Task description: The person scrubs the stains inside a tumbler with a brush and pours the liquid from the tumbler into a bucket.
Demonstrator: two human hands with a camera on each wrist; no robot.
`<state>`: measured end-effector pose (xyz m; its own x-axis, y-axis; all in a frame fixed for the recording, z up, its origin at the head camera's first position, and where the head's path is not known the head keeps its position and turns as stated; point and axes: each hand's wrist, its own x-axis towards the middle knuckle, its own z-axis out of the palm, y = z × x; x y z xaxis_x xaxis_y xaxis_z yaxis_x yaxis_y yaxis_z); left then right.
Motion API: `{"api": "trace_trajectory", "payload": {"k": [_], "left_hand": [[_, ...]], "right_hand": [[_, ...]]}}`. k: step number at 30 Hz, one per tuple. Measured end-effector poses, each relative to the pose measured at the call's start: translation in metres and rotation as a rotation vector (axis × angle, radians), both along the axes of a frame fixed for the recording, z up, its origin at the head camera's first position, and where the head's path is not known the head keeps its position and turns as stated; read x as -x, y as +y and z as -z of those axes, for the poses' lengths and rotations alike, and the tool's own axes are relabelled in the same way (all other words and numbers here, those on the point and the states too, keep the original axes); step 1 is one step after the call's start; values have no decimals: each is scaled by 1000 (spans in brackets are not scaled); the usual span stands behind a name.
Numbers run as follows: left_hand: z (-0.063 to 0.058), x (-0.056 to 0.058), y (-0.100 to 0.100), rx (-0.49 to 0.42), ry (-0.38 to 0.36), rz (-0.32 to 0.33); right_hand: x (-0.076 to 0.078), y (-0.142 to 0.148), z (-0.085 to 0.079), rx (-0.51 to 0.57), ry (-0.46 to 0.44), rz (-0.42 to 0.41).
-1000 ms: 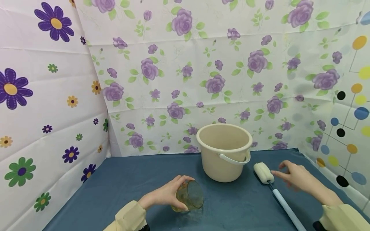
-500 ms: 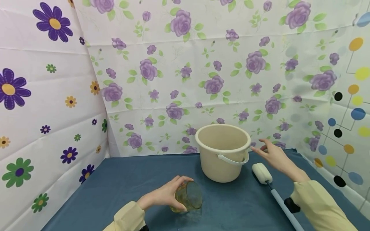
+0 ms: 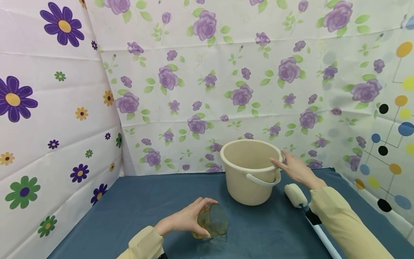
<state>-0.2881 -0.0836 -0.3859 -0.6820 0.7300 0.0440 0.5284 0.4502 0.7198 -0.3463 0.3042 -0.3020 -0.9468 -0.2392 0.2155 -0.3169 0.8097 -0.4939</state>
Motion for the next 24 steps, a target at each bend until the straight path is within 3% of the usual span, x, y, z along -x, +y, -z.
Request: {"api": "trace_trajectory", "payload": {"k": [10, 20, 24], "left_hand": [[-2, 0, -2, -29, -7, 16], [-1, 0, -2, -35, 17, 2], [1, -1, -1, -44, 63, -27]], "right_hand": [[9, -5, 4, 11, 75, -55], [6, -9, 8, 39, 63, -51], [4, -8, 9, 32, 42, -42]]}}
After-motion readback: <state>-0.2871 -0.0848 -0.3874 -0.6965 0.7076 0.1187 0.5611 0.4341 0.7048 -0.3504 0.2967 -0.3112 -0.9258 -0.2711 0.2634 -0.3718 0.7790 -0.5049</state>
